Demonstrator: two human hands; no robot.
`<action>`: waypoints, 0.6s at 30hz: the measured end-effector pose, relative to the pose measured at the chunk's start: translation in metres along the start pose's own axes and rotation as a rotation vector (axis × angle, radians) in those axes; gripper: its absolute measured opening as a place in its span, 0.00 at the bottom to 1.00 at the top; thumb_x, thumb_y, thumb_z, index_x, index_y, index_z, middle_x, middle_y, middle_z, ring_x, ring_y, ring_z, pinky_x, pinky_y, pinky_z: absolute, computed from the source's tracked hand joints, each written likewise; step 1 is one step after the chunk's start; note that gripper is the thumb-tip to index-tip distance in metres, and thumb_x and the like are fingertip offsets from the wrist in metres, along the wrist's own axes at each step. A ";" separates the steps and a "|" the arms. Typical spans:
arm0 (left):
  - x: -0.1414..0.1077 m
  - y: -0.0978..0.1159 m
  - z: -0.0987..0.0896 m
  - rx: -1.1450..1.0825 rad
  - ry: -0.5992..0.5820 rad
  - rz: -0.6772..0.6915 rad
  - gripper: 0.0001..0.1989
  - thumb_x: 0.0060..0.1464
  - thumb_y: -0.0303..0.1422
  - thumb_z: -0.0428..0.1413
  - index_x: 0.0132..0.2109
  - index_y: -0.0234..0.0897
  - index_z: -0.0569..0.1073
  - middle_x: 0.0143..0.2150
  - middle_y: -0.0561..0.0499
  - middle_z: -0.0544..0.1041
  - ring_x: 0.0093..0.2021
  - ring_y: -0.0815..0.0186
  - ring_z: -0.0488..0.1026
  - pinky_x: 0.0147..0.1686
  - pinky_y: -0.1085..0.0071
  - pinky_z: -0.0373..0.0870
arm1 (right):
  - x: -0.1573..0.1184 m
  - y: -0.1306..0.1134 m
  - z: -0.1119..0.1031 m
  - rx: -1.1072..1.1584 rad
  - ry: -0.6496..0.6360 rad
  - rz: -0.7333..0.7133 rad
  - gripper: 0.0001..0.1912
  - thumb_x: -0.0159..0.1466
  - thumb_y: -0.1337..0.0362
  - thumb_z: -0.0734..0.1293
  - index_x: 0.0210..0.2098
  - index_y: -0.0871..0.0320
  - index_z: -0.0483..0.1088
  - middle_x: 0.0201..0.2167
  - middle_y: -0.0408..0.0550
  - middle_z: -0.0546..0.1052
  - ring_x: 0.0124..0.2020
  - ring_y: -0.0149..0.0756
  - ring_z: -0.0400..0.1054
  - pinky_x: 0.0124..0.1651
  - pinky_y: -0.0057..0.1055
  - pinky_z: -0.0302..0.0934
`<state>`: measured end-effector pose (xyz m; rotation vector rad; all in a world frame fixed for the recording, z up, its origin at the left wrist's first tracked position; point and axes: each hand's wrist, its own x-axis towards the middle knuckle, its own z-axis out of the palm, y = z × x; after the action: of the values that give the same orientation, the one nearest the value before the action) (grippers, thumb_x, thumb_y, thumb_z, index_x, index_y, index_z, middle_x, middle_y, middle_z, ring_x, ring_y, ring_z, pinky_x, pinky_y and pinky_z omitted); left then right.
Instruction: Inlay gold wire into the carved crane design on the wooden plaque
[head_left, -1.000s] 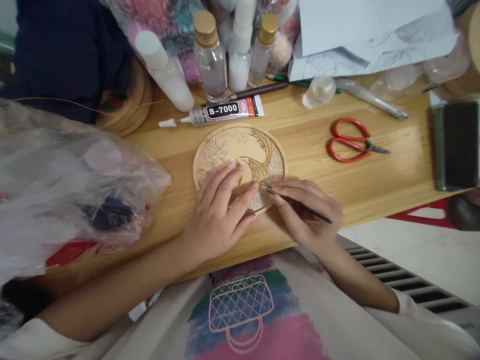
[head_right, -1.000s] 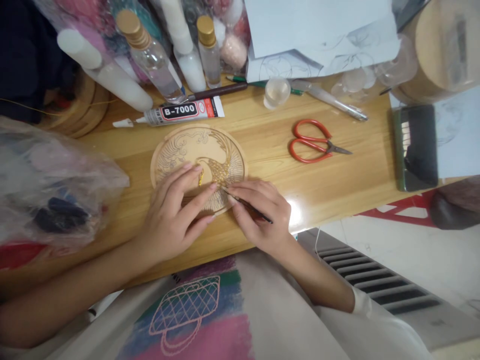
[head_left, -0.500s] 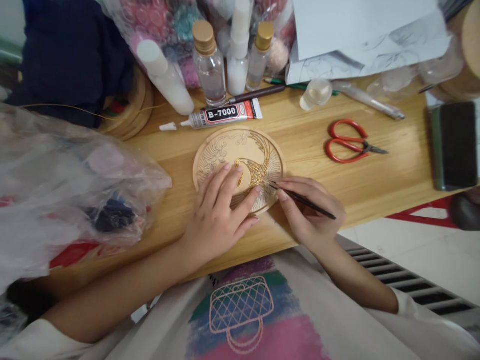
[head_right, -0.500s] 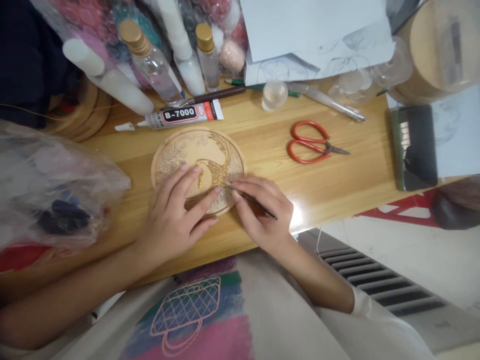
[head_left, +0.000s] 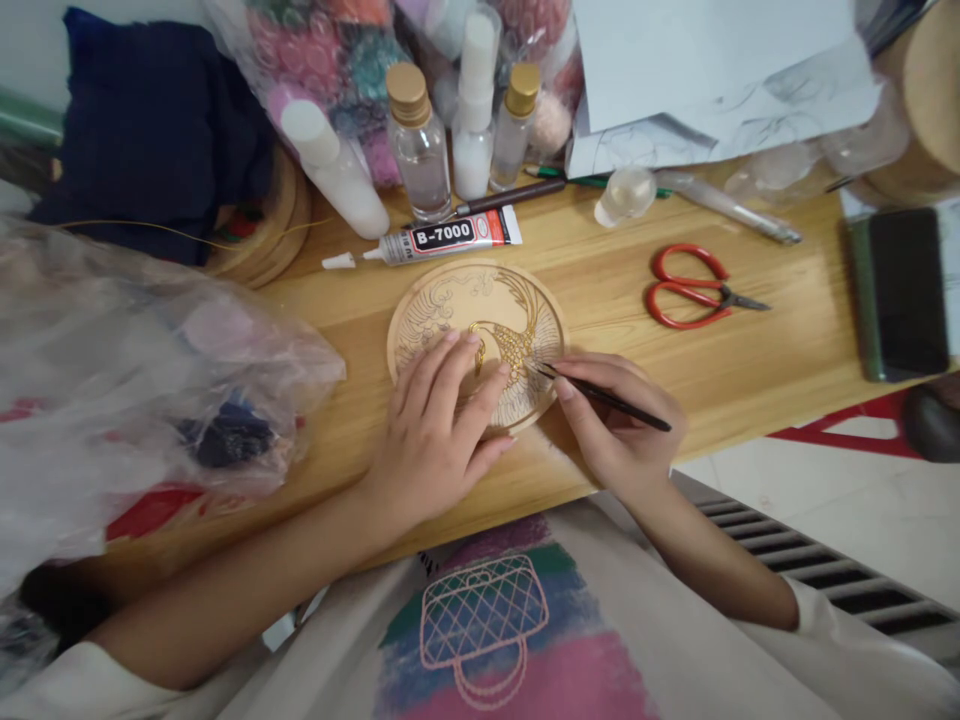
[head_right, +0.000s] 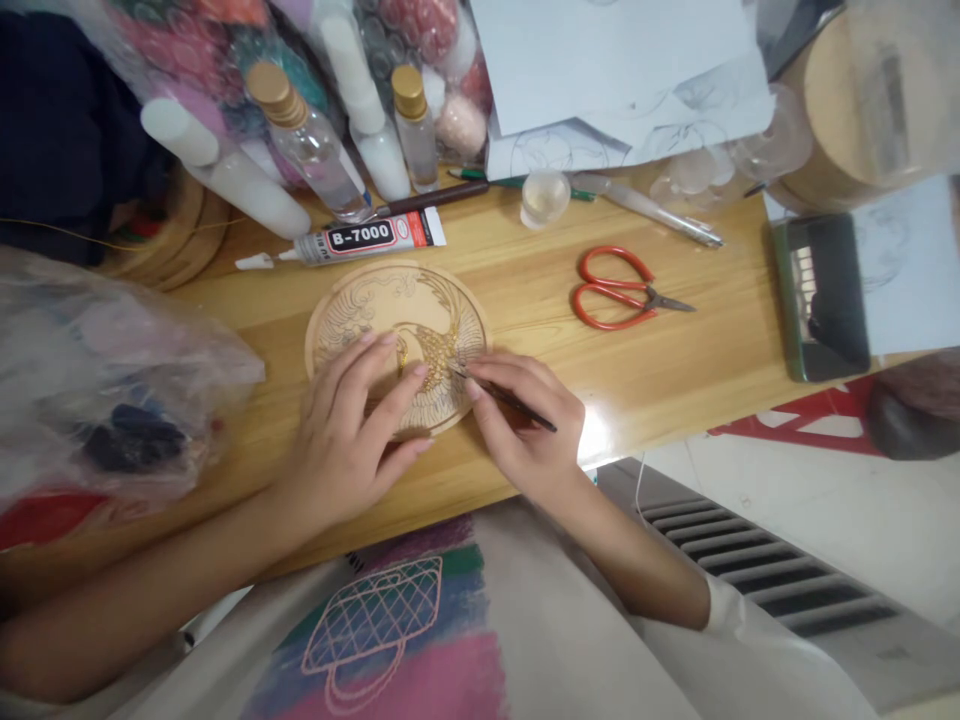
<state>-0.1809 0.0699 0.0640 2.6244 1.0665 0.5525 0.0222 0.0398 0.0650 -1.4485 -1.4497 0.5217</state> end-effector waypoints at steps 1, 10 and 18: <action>0.000 0.000 0.000 0.003 0.000 0.001 0.28 0.61 0.39 0.57 0.65 0.34 0.65 0.67 0.30 0.63 0.69 0.40 0.58 0.63 0.39 0.59 | 0.000 0.000 0.000 -0.002 0.001 -0.001 0.10 0.61 0.71 0.70 0.40 0.52 0.78 0.38 0.46 0.83 0.41 0.37 0.78 0.47 0.39 0.75; 0.002 0.002 0.001 0.080 0.000 0.025 0.23 0.62 0.42 0.56 0.62 0.40 0.70 0.68 0.32 0.62 0.69 0.39 0.58 0.62 0.39 0.61 | 0.000 0.001 0.001 0.003 0.009 0.006 0.10 0.61 0.71 0.71 0.40 0.52 0.78 0.38 0.45 0.83 0.42 0.37 0.78 0.48 0.39 0.75; 0.002 0.005 -0.003 0.168 -0.039 0.054 0.29 0.59 0.47 0.59 0.63 0.38 0.68 0.67 0.31 0.63 0.68 0.39 0.60 0.61 0.40 0.61 | 0.000 0.000 0.000 0.026 -0.002 0.011 0.13 0.60 0.73 0.71 0.42 0.52 0.78 0.38 0.45 0.83 0.42 0.36 0.78 0.48 0.37 0.74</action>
<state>-0.1775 0.0684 0.0689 2.8039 1.0762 0.4380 0.0222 0.0397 0.0651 -1.4367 -1.4321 0.5467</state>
